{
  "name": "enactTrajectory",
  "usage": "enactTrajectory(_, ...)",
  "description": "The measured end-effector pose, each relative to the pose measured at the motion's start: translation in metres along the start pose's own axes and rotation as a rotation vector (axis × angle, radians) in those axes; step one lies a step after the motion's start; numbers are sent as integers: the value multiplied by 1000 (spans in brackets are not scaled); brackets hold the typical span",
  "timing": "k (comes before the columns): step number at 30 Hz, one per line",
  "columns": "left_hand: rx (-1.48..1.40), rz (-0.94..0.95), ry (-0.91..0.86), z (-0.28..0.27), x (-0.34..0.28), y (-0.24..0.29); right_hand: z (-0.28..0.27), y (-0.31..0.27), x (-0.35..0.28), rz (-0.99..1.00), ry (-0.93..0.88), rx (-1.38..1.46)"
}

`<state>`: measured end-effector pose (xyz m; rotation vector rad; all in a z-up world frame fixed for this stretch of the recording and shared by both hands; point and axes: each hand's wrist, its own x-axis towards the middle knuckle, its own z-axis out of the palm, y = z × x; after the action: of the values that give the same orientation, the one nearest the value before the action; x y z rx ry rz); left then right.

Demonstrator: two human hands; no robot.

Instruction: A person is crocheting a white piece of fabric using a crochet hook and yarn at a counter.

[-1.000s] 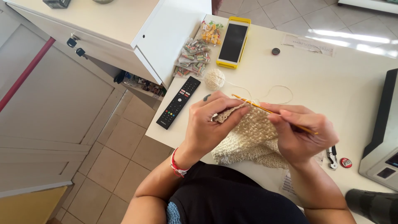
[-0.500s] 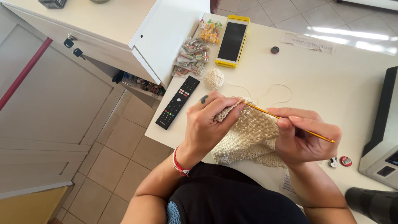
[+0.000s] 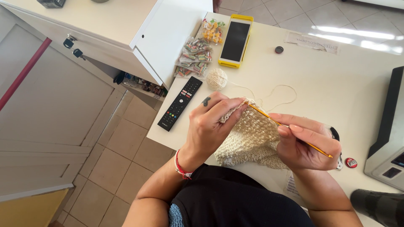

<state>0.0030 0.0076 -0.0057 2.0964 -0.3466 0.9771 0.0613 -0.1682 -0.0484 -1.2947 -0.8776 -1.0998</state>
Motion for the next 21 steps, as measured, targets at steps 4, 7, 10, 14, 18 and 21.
enactTrajectory(4,0,1,-39,-2,-1,-2,2,-2,4,-45,-41,-16)
enactTrajectory(7,-4,4,-37,-1,-1,-2,-3,-12,11,-81,-141,-88)
enactTrajectory(10,-9,-34,47,6,-1,-2,-6,-5,8,-153,-224,-64)
enactTrajectory(14,-31,-85,106,12,-1,0,7,-12,35,-273,-369,-72)
enactTrajectory(18,-187,-136,72,11,2,2,12,-8,24,-1,-314,18)
enactTrajectory(21,-362,-180,52,8,1,1,4,2,11,414,-145,299)
